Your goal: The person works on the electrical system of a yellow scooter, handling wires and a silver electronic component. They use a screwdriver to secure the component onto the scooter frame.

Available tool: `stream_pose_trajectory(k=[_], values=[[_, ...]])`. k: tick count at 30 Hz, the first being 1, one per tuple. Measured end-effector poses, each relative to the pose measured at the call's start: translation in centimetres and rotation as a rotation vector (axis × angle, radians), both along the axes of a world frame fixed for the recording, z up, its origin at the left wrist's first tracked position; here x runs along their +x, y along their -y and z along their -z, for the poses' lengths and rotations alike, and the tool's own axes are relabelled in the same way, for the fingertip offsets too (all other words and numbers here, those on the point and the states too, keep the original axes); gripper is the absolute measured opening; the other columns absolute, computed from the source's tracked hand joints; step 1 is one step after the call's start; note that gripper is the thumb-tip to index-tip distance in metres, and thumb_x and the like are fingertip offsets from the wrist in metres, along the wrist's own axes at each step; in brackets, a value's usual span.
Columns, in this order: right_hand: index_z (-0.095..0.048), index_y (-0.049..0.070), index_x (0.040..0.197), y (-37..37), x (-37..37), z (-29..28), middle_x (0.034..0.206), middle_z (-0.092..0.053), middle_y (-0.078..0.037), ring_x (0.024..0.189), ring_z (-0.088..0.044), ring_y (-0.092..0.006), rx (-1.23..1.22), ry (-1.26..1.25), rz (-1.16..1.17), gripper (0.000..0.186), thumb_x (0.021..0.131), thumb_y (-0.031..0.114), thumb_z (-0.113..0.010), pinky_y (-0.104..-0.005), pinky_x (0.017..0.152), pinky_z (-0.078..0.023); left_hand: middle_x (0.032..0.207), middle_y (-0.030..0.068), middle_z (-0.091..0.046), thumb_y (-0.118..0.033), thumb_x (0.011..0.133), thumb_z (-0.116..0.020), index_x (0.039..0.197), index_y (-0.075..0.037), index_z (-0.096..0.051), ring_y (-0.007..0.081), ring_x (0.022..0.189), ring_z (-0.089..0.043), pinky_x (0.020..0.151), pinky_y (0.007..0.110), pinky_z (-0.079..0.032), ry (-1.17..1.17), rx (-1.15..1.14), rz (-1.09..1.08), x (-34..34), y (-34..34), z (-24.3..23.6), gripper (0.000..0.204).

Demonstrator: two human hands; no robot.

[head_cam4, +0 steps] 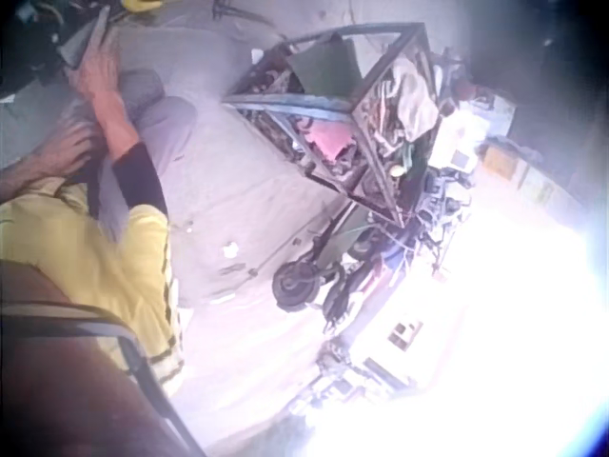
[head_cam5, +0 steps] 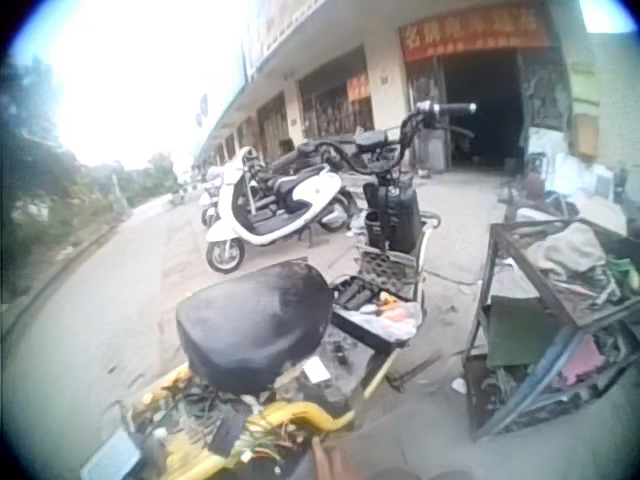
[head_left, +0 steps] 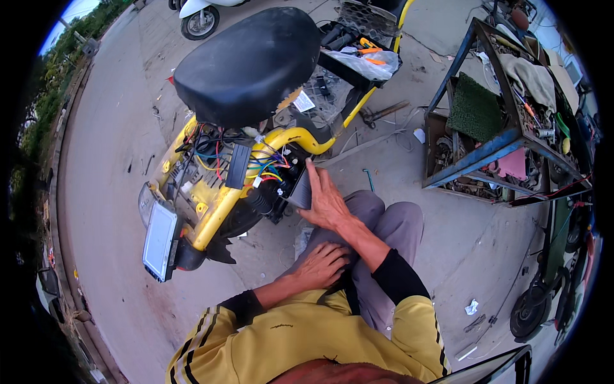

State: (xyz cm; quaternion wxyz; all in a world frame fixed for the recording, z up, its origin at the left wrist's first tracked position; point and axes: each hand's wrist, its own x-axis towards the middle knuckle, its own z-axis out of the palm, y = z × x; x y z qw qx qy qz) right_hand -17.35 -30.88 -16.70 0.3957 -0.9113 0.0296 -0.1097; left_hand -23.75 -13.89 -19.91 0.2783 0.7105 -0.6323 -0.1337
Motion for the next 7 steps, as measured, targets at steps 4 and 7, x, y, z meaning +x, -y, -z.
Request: stream_pose_trajectory(k=[4, 7], values=[[-0.004, 0.003, 0.166, -1.8, 1.1, 2.9, 0.148, -0.039, -0.027, 0.132, -0.048, -0.0498, 0.219, -0.123, -0.066, 0.133, 0.071, 0.027, -0.094, -0.0516, 0.11, -0.044, 0.129, 0.0108, -0.064, -0.031, 0.087, -0.075, 0.129, -0.011, -0.066, 0.0326, 0.124, -0.057, 0.105, 0.057, -0.038, 0.122, 0.116, 0.021, 0.0, 2.2, 1.9, 0.048], [-0.006, 0.001, 0.165, -1.5, 1.6, 0.6, 0.157, -0.033, -0.028, 0.139, -0.044, -0.0475, 0.274, -0.112, -0.096, 0.131, 0.072, 0.032, -0.093, -0.0533, 0.115, -0.038, 0.12, 0.0152, -0.069, -0.03, 0.088, -0.075, 0.128, -0.01, -0.066, 0.0338, 0.114, -0.064, 0.102, 0.057, -0.042, -0.032, 0.248, -0.066, 0.3, 2.6, 2.2, 0.045]])
